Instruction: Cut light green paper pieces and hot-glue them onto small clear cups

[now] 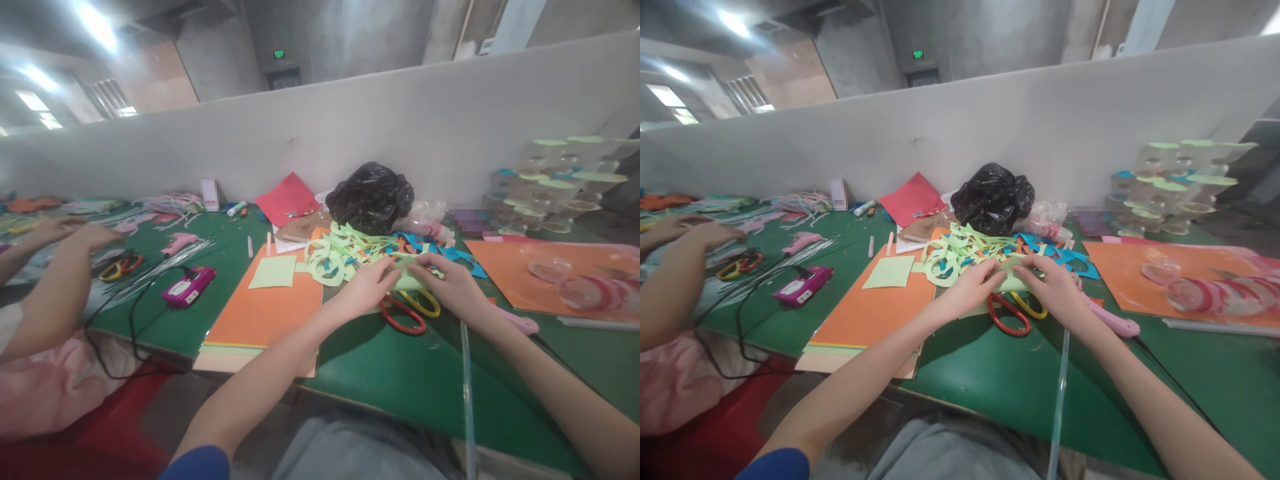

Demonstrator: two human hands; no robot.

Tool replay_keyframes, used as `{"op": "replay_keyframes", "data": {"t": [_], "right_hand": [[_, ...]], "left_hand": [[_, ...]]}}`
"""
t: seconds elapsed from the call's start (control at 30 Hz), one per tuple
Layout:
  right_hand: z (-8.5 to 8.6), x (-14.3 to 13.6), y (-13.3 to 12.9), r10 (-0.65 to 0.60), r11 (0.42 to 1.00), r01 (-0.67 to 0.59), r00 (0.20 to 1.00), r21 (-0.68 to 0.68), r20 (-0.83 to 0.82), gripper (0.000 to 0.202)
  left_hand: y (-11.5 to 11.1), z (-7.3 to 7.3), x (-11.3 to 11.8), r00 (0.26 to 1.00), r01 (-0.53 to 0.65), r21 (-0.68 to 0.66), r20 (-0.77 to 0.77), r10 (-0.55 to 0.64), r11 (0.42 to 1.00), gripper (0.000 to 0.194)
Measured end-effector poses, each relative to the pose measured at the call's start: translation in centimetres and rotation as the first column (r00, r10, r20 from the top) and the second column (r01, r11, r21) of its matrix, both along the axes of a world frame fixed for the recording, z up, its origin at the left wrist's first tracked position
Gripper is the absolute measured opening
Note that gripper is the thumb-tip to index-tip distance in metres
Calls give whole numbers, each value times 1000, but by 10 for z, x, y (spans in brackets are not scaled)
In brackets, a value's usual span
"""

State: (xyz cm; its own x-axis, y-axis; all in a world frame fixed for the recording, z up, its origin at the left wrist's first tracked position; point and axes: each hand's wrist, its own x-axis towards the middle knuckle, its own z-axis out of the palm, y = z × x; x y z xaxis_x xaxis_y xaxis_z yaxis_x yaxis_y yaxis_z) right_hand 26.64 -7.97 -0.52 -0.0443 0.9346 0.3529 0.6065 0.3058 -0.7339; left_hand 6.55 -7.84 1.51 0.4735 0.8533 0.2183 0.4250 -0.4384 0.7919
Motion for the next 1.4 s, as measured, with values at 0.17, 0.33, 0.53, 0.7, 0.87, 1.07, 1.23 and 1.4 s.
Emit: {"op": "replay_keyframes", "data": {"t": [0.17,0.33,0.53,0.7,0.87,1.07,1.23,1.4], "right_hand": [[0,0,-1,30,999,-30,1000,14,8,40],[0,0,-1,27,1000,-27,999,13,26,38],[3,0,-1,27,1000,-27,1000,-11,-8,39],[3,0,0,-16,1000,16,1000,-19,14,42],[-1,3,2,-25,999,25,1000,-24,7,40],[3,2,1,-27,1000,27,1000,-15,16,37],[8,0,-1,-53,999,53,998,13,18,35],[10,0,0,-52,999,52,999,-10,4,37]], "left_hand": [[-1,1,-1,1000,-7,18,-17,7,1000,26],[-1,1,-1,997,-42,43,-55,44,998,25],[-1,-1,-1,997,-32,60,-62,36,998,27],[0,-3,-1,999,-17,57,-42,20,998,27],[2,-3,0,999,1,79,-38,2,997,28],[2,-2,-1,998,2,87,-62,4,996,28],[3,-1,-2,997,-12,73,-76,17,997,27],[4,-3,-2,997,-25,67,-72,30,997,30]]}}
